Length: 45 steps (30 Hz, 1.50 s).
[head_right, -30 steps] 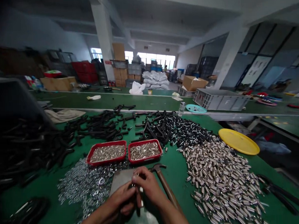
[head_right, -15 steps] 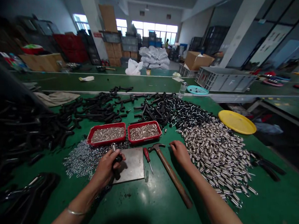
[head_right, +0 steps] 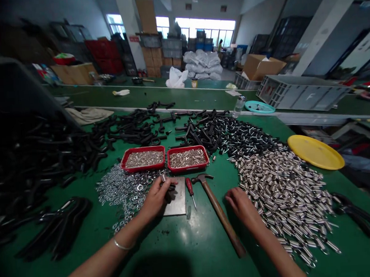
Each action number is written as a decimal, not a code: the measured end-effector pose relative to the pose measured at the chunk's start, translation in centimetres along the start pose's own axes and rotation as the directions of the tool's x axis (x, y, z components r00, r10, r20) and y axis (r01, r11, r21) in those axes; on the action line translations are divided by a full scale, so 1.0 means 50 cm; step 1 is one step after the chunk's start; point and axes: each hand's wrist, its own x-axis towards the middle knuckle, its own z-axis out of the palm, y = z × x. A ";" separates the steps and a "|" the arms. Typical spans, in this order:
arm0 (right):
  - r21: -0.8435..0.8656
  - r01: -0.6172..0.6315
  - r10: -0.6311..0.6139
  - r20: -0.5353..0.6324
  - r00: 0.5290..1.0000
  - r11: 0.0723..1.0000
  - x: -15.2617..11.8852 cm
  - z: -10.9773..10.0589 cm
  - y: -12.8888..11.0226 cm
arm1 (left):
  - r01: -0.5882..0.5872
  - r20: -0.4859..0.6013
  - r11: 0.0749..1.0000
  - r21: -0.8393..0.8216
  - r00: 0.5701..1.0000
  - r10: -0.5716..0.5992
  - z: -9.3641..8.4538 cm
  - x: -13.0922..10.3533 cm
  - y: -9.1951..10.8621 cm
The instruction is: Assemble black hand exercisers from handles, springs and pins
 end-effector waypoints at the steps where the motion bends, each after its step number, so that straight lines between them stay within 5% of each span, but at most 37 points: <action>1: 0.199 -0.025 0.029 -0.016 0.999 0.980 0.011 0.010 -0.036 | -0.059 0.009 0.997 0.046 0.998 0.059 0.007 -0.003 0.003; 4: 0.732 -0.124 0.099 0.078 0.992 0.670 0.037 0.061 -0.160 | -0.148 0.015 0.984 0.102 0.989 0.147 0.022 -0.014 0.012; 6: 0.877 -0.205 0.044 0.207 0.977 0.434 0.050 0.105 -0.230 | -0.161 0.012 0.978 0.134 0.987 0.161 0.021 -0.019 0.016; 10: 0.879 -0.459 -0.022 0.466 0.885 0.130 0.064 0.168 -0.290 | -0.171 0.009 0.955 0.243 0.985 0.174 0.000 -0.025 0.016; 13: 0.830 -0.555 -0.038 0.557 0.829 0.058 0.067 0.182 -0.290 | -0.162 -0.005 0.941 0.299 0.985 0.171 -0.014 -0.027 0.005; 16: 0.828 -0.546 -0.022 0.553 0.833 0.126 0.063 0.186 -0.290 | -0.126 -0.024 0.948 0.294 0.990 0.139 -0.017 -0.027 -0.009; 18: 0.855 -0.466 0.014 0.476 0.879 0.225 0.057 0.191 -0.292 | -0.087 -0.048 0.962 0.260 0.994 0.103 -0.013 -0.025 -0.012; 22: 0.753 -0.003 -0.036 0.035 0.999 0.658 0.050 0.208 -0.281 | -0.035 -0.026 0.991 0.126 0.999 0.039 -0.008 -0.023 0.000; 25: 0.406 0.371 -0.317 -0.197 0.928 0.835 0.056 0.220 -0.263 | -0.019 0.003 0.997 0.076 1.000 0.019 -0.013 -0.022 0.010; 28: 0.230 0.477 -0.455 -0.144 0.879 0.848 0.068 0.220 -0.255 | 0.035 -0.024 0.999 0.031 0.999 -0.035 -0.017 -0.019 0.004; 32: 0.237 0.480 -0.522 0.168 0.836 0.845 0.092 0.171 -0.225 | 0.187 -0.038 0.941 -0.281 0.978 -0.206 -0.016 -0.007 -0.024; 34: 0.150 0.435 -0.459 0.236 0.856 0.888 0.122 0.123 -0.176 | 0.237 -0.052 0.846 -0.477 0.953 -0.297 -0.018 0.004 -0.041; 37: -0.195 0.099 -0.093 0.043 0.995 0.976 0.203 0.039 -0.070 | 0.260 -0.036 0.694 -0.672 0.924 -0.381 -0.028 0.019 -0.066; 41: -0.362 -0.101 0.058 -0.128 0.990 0.927 0.350 -0.039 0.040 | 0.352 0.161 0.573 -0.740 0.920 -0.358 -0.039 0.025 -0.096; 45: -0.453 -0.249 0.176 -0.197 0.965 0.856 0.476 -0.037 0.060 | 0.418 0.295 0.611 -0.672 0.908 -0.297 -0.041 0.022 -0.106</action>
